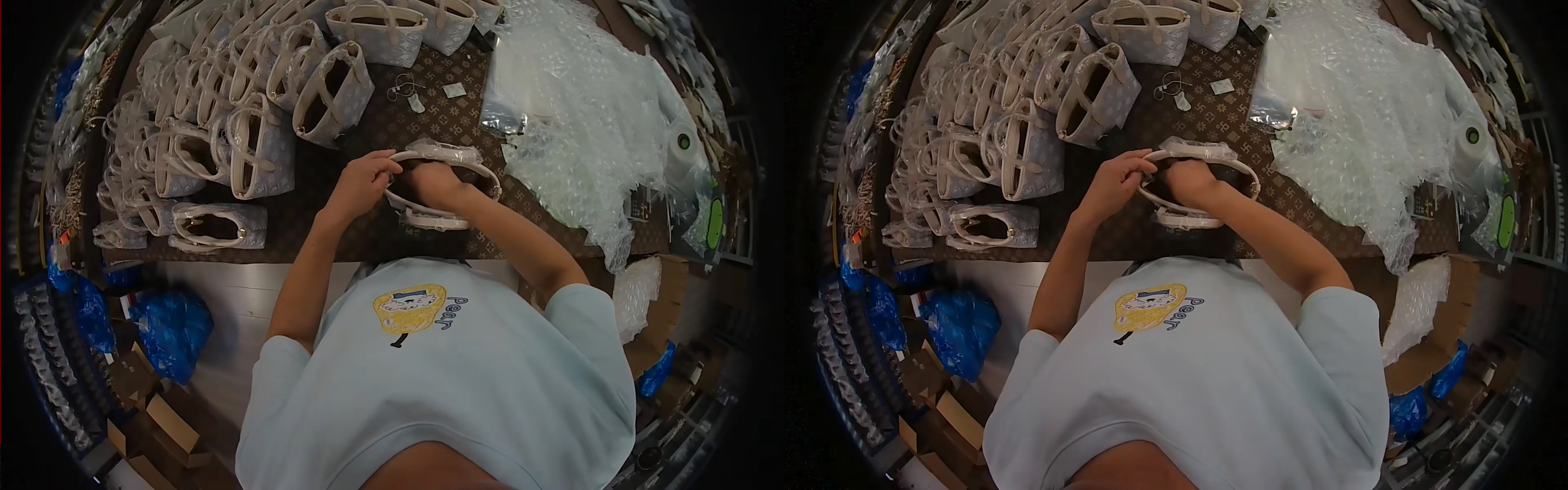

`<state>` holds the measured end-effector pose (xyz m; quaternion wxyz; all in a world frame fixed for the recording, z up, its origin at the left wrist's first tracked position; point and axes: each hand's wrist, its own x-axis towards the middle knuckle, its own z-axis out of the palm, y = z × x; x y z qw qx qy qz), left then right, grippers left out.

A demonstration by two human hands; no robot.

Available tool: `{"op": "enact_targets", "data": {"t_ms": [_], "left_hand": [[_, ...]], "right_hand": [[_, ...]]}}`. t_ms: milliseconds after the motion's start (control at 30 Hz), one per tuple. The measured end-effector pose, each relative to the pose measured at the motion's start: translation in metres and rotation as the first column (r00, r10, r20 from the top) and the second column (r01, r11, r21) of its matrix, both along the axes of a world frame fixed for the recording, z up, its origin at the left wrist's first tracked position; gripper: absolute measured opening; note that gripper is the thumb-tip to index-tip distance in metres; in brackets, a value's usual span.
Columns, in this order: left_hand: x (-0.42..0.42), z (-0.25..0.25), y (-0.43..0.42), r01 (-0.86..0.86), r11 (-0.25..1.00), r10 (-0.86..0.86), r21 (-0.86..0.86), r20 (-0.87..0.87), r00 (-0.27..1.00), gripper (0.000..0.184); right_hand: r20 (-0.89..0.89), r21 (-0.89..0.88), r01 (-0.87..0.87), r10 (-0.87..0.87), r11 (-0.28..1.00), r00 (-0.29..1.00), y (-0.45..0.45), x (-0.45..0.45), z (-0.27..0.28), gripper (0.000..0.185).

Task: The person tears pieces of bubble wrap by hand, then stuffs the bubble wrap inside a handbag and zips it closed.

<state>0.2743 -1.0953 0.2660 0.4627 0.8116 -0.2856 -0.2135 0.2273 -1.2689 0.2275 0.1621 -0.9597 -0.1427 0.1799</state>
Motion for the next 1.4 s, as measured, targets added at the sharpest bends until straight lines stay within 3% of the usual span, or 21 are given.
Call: {"op": "enact_targets", "data": {"t_ms": [33,100,200,333,400,467,633,700,733,800,933,1000,1033,1067,1100,1133,1200,1233,1300,1400], "left_hand": [[0.0,0.003,-0.004,-0.01,1.0,0.01,0.0,0.003,1.0,0.026],[0.0,0.009,-0.011,0.068,0.953,-0.116,0.295,0.15,0.982,0.029],[0.006,-0.001,-0.015,0.111,0.944,-0.194,0.31,0.251,0.948,0.031],[0.002,0.012,-0.016,0.145,0.948,-0.21,0.285,0.215,0.954,0.03],[-0.002,0.03,-0.018,0.121,0.903,-0.234,0.412,0.236,0.943,0.028],[0.0,0.028,-0.016,0.122,0.882,-0.256,0.455,0.245,0.935,0.03],[-0.002,0.021,-0.017,0.121,0.866,-0.271,0.486,0.251,0.929,0.028],[-0.003,0.006,-0.01,0.069,0.973,-0.12,0.221,0.229,0.966,0.023],[-0.006,0.003,-0.007,0.07,0.972,-0.122,0.222,0.227,0.966,0.023],[-0.012,-0.002,-0.004,-0.118,0.99,0.125,-0.078,0.099,0.987,0.021],[-0.018,-0.008,-0.002,-0.212,0.961,0.23,-0.178,0.086,0.969,0.023],[-0.02,0.0,-0.004,-0.248,0.968,0.243,0.041,0.09,0.966,0.022],[-0.018,0.001,-0.004,-0.251,0.967,0.247,0.039,0.09,0.965,0.022],[-0.017,0.002,-0.005,-0.194,0.971,0.13,0.138,0.378,0.917,0.022],[-0.015,0.004,-0.006,-0.168,0.954,-0.024,0.25,0.617,0.786,0.022],[-0.014,0.011,-0.01,-0.172,0.953,-0.02,0.25,0.616,0.788,0.022],[-0.011,0.028,-0.026,-0.08,0.793,-0.356,0.604,0.566,0.743,0.024],[-0.009,0.026,-0.034,-0.083,0.794,-0.354,0.603,0.568,0.743,0.024],[-0.005,0.022,-0.048,-0.1,0.536,-0.595,0.838,0.459,0.66,0.021],[0.003,0.013,-0.055,-0.059,0.506,-0.611,0.86,0.406,0.68,0.02]], "right_hand": [[0.07,0.099,0.057,-0.064,0.993,0.995,0.0,0.0,0.001,0.023],[0.129,0.208,0.107,-0.136,0.972,0.982,0.001,0.0,-0.001,0.021],[0.153,0.242,0.093,-0.133,0.966,0.979,0.001,0.004,-0.003,0.02],[0.14,0.27,0.099,-0.141,0.958,0.98,-0.001,-0.006,0.006,0.024],[0.178,0.274,0.083,-0.136,0.958,0.975,-0.002,-0.013,0.011,0.024],[0.009,0.465,0.324,-0.37,0.824,0.929,-0.003,-0.019,0.027,0.024],[-0.012,0.488,0.32,-0.36,0.812,0.933,-0.01,-0.019,0.028,0.021],[0.016,0.534,0.31,-0.376,0.787,0.927,-0.021,-0.019,0.028,0.02],[0.165,0.404,0.2,-0.286,0.893,0.944,-0.029,-0.022,0.03,0.021],[0.361,0.149,0.037,-0.089,0.988,0.928,-0.043,-0.03,0.031,0.023],[0.329,0.137,0.092,-0.133,0.986,0.935,-0.041,-0.039,0.029,0.023],[0.265,0.055,0.113,-0.123,0.992,0.956,-0.035,-0.037,0.03,0.024],[0.266,0.053,0.109,-0.12,0.993,0.956,-0.035,-0.037,0.03,0.024],[0.267,0.065,0.099,-0.113,0.993,0.957,-0.035,-0.038,0.028,0.025],[0.268,0.079,0.088,-0.106,0.993,0.958,-0.035,-0.039,0.027,0.026],[0.266,0.078,0.083,-0.101,0.993,0.959,-0.034,-0.039,0.027,0.026],[0.271,0.045,0.103,-0.111,0.994,0.956,-0.033,-0.038,0.027,0.027],[0.273,0.045,0.1,-0.109,0.994,0.956,-0.032,-0.038,0.027,0.027],[0.284,0.085,0.105,-0.125,0.991,0.951,-0.032,-0.039,0.024,0.028],[0.317,0.099,0.135,-0.16,0.986,0.935,-0.033,-0.04,0.022,0.027]]}}
